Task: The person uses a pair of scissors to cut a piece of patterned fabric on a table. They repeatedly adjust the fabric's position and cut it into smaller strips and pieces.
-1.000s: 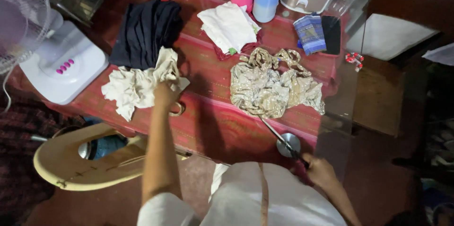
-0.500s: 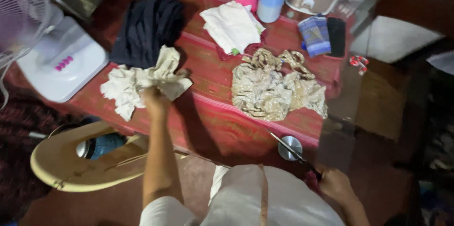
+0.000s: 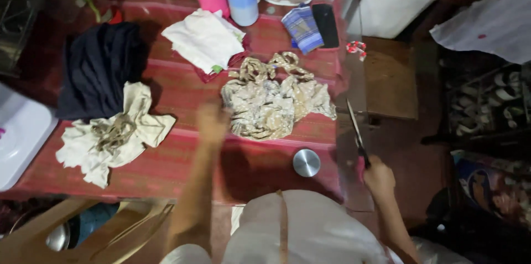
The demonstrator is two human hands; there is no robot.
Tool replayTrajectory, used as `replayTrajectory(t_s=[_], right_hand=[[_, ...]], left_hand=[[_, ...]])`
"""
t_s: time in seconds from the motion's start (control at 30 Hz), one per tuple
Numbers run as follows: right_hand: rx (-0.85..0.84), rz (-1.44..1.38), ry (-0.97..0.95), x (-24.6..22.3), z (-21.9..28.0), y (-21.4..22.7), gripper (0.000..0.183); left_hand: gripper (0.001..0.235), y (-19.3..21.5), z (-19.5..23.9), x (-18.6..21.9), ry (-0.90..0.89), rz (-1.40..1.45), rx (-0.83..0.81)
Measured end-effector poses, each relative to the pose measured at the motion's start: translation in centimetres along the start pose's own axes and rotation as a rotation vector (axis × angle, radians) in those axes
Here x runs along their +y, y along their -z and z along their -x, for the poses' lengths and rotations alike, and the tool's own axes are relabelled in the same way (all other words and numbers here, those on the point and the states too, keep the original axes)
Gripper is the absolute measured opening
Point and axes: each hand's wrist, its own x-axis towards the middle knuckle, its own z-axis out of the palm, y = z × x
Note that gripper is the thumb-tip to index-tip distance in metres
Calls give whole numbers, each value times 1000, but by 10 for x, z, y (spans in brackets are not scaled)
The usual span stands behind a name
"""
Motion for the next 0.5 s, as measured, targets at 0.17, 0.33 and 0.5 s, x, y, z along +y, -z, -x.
replayTrajectory(t_s=[0.17, 0.33, 0.5], right_hand=[[18, 190, -86, -61, -47, 10, 39], [-44, 174, -101, -103, -102, 23, 43], [-164, 312, -30, -117, -166, 4, 40]], left_hand=[[54, -20, 38, 106, 134, -225, -646], [39, 26, 71, 94, 180, -228, -709], [33, 75, 118, 57, 232, -303, -579]])
